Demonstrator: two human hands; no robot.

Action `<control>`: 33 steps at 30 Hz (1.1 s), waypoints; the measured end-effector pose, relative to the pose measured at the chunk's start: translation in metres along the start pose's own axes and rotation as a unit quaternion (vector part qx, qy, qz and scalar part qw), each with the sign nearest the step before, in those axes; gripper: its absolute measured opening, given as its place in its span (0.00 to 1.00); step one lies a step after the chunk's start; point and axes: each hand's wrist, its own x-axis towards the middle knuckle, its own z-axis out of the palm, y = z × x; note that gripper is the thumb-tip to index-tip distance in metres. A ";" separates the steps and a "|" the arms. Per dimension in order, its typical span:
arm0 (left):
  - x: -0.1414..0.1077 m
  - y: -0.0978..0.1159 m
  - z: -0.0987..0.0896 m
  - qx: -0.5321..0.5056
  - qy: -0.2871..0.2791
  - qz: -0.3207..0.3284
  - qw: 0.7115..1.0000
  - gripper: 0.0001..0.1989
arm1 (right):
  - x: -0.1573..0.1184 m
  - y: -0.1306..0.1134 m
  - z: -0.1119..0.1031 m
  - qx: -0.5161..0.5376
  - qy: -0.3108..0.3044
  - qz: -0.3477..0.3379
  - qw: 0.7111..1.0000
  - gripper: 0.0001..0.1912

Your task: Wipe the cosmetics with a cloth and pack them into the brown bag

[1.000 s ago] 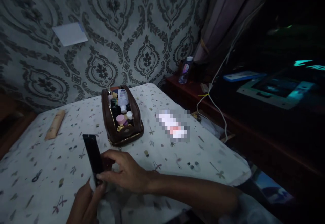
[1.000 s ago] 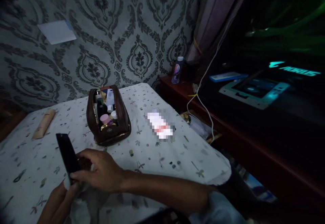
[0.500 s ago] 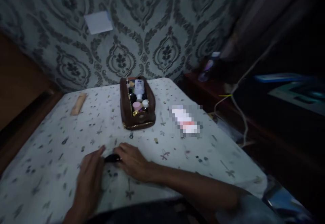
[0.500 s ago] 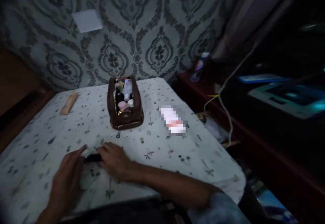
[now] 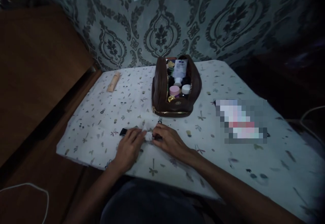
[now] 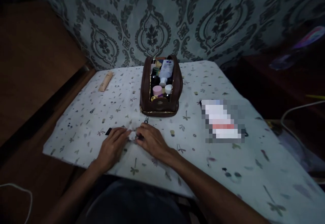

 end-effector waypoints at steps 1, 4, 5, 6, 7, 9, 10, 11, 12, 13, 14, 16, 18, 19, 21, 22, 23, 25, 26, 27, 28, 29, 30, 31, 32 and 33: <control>-0.002 -0.008 -0.003 0.012 0.000 -0.021 1.000 0.16 | 0.000 -0.001 0.001 0.005 -0.002 0.005 1.000 0.07; -0.008 -0.032 -0.013 0.048 0.016 -0.090 0.995 0.12 | 0.000 -0.001 0.001 0.010 0.000 0.012 1.000 0.07; -0.010 -0.038 -0.016 0.055 0.021 -0.104 0.993 0.11 | -0.001 -0.001 0.001 0.006 0.001 0.008 1.000 0.07; -0.011 -0.040 -0.017 0.061 0.024 -0.113 0.991 0.11 | -0.001 -0.001 0.001 -0.002 0.003 0.002 1.000 0.06; -0.012 -0.040 -0.018 0.067 0.029 -0.118 0.990 0.11 | -0.001 -0.001 0.001 -0.012 0.004 -0.007 1.000 0.05; -0.012 -0.031 -0.017 0.074 0.038 -0.110 0.990 0.12 | -0.001 -0.002 0.001 -0.036 0.006 -0.026 0.999 0.04; -0.011 -0.023 -0.016 0.074 0.041 -0.096 0.992 0.13 | -0.002 -0.002 0.001 -0.047 0.009 -0.036 0.998 0.04; -0.009 -0.014 -0.014 0.073 0.042 -0.075 0.994 0.14 | -0.002 -0.002 0.002 -0.054 0.013 -0.045 0.997 0.04; -0.007 -0.005 -0.011 0.069 0.038 -0.048 0.996 0.16 | -0.002 -0.002 0.002 -0.057 0.016 -0.054 0.997 0.03; -0.005 0.003 -0.009 0.066 0.032 -0.022 0.997 0.18 | -0.002 -0.002 0.003 -0.056 0.019 -0.063 0.996 0.03; -0.003 0.009 -0.007 0.062 0.023 -0.001 0.998 0.19 | -0.002 -0.002 0.003 -0.052 0.021 -0.070 0.996 0.04; -0.001 0.011 -0.004 0.060 0.010 0.015 0.998 0.22 | -0.002 -0.001 0.004 -0.040 0.021 -0.080 0.996 0.06; -0.001 0.000 -0.004 0.066 0.005 -0.004 0.998 0.22 | -0.001 -0.001 0.003 -0.029 0.018 -0.079 0.996 0.09; -0.001 -0.009 -0.004 0.073 0.006 -0.022 0.997 0.21 | 0.000 -0.001 0.003 -0.025 0.015 -0.075 0.997 0.11; -0.004 -0.029 -0.007 0.083 0.016 -0.061 0.995 0.19 | 0.001 -0.001 0.002 -0.015 0.010 -0.064 0.998 0.12; -0.006 -0.037 -0.008 0.083 0.024 -0.078 0.993 0.18 | 0.001 -0.002 0.001 -0.010 0.008 -0.058 0.998 0.13; -0.007 -0.043 -0.009 0.080 0.033 -0.092 0.992 0.18 | 0.001 -0.003 0.000 -0.005 0.007 -0.053 0.999 0.13; -0.009 -0.044 -0.010 0.074 0.043 -0.108 0.990 0.18 | 0.002 -0.004 -0.001 0.004 0.005 -0.045 0.999 0.14; -0.009 -0.041 -0.009 0.076 0.044 -0.111 0.990 0.19 | 0.002 -0.004 -0.001 0.009 0.005 -0.042 0.999 0.14; -0.009 -0.034 -0.008 0.083 0.042 -0.110 0.990 0.19 | 0.002 -0.004 -0.001 0.014 0.004 -0.040 0.999 0.13; -0.008 -0.026 -0.007 0.091 0.040 -0.104 0.990 0.20 | 0.001 -0.004 -0.001 0.018 0.004 -0.037 0.999 0.12; -0.007 -0.017 -0.005 0.097 0.037 -0.091 0.990 0.21 | 0.001 -0.004 -0.001 0.021 0.004 -0.036 0.999 0.11; -0.005 -0.008 -0.004 0.100 0.033 -0.072 0.992 0.21 | 0.000 -0.004 -0.001 0.022 0.006 -0.035 0.999 0.08; -0.004 -0.001 -0.004 0.099 0.026 -0.049 0.994 0.22 | 0.000 -0.004 -0.001 0.021 0.008 -0.036 0.999 0.05; -0.003 0.005 -0.006 0.096 0.017 -0.025 0.995 0.24 | -0.001 -0.004 0.000 0.020 0.011 -0.038 0.999 0.02; -0.002 0.008 -0.008 0.093 0.004 -0.005 0.996 0.25 | -0.002 -0.004 0.000 0.019 0.014 -0.042 0.999 0.02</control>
